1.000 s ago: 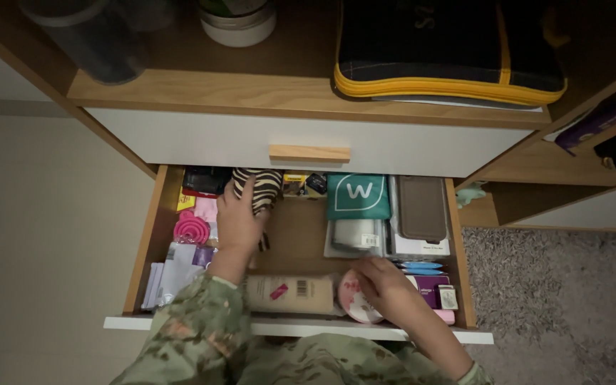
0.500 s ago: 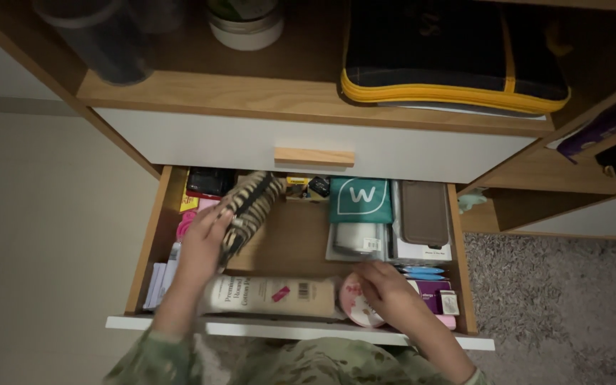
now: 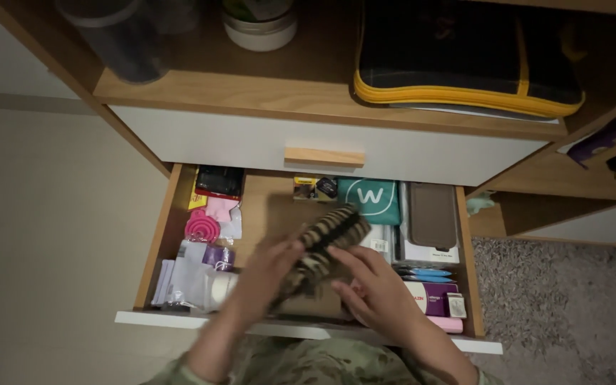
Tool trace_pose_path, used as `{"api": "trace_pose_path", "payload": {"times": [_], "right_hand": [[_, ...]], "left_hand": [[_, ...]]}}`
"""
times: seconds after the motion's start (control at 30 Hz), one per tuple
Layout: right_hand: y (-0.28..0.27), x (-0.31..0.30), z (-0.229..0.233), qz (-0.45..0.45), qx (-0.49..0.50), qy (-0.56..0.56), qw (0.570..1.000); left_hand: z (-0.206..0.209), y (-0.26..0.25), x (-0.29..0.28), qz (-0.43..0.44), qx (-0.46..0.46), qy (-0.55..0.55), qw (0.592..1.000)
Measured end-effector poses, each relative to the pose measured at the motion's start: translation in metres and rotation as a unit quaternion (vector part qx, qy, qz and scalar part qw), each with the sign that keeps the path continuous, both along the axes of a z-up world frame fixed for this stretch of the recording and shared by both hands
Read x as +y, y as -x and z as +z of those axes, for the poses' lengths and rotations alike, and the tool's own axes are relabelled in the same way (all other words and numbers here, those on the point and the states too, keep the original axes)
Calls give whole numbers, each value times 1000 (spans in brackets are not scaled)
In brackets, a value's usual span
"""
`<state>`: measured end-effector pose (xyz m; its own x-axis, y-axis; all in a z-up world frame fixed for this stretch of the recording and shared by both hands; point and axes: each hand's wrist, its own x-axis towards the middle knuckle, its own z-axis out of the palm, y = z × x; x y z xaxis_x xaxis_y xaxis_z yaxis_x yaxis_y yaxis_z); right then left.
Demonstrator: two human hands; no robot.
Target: The person opens a drawer and rummages through its contents. They pick up and examine a zebra-print pouch, a white cloth, a beaded necklace, a small plastic bag, a pen, and several packaged earrings. The person handles each item individually, looking at them before placing them back in the drawer.
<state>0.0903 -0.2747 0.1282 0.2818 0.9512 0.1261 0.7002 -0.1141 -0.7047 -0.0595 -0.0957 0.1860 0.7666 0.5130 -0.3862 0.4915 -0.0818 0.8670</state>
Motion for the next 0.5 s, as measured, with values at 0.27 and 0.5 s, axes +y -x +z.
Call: {"api": "trace_pose_path", "payload": {"times": [0.27, 0.5], "right_hand": [[4, 2, -8, -126, -12, -72, 989], [6, 4, -7, -126, 29, -40, 991]], "left_hand": [[-23, -30, -32, 11, 12, -21, 1000], [-44, -30, -33, -10, -5, -139, 990]]}}
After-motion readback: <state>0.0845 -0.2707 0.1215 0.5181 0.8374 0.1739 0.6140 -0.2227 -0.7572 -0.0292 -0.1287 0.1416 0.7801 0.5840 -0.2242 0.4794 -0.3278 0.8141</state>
